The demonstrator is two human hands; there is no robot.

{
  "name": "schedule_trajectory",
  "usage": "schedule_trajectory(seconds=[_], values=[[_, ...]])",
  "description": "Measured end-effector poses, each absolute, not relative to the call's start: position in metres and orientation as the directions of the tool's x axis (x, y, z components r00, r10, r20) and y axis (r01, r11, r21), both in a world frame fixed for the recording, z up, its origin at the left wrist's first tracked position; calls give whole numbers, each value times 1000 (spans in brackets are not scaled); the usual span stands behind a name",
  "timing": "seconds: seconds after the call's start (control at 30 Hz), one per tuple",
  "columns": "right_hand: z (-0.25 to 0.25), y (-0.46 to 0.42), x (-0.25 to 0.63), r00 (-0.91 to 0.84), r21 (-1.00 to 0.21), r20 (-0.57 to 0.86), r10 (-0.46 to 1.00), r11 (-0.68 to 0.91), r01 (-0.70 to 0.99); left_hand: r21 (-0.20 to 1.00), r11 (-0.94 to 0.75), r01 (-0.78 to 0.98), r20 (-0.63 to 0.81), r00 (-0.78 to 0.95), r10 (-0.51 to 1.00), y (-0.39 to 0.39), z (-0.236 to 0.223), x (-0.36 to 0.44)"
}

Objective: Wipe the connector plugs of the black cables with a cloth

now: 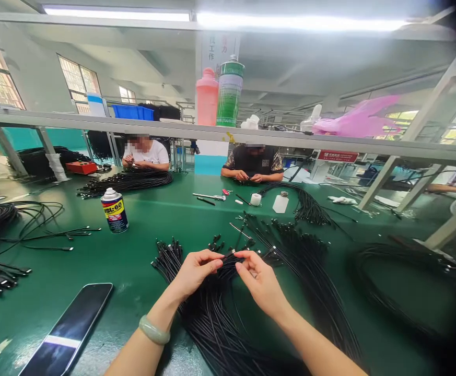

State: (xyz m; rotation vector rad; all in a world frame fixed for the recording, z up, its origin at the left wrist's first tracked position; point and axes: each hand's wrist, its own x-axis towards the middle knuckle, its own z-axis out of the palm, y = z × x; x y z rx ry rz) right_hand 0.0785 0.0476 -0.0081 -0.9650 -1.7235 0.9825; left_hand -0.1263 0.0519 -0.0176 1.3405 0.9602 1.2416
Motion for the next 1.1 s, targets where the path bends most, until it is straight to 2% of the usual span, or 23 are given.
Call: schedule_trajectory(seconds=[0.33, 0.6, 0.8, 0.87, 0.93, 1.03, 1.1], values=[[-26, 44, 65, -267, -965, 262, 927, 257, -57, 966, -255, -40, 257, 207, 944, 48, -15, -120], [-30, 46, 69, -302, -969, 245, 921, 219, -116, 953, -303, 5, 295, 213, 931, 44, -13, -118], [-15, 45, 81, -367, -977, 201, 908, 159, -141, 903, -422, 85, 416, 79, 906, 39, -9, -114], [-12, 47, 82, -331, -984, 143, 933, 96, -153, 848, -498, 179, 504, 13, 864, 37, -10, -110], [-11, 49, 82, -284, -989, 61, 957, 20, -144, 725, -597, 342, 639, -13, 769, 35, -13, -107], [-13, 53, 81, -273, -989, -31, 962, -69, -131, 485, -691, 536, 802, 43, 596, 34, -19, -104], [-15, 54, 81, -280, -985, -67, 958, -108, -134, 413, -710, 571, 834, 77, 547, 35, -22, -104]])
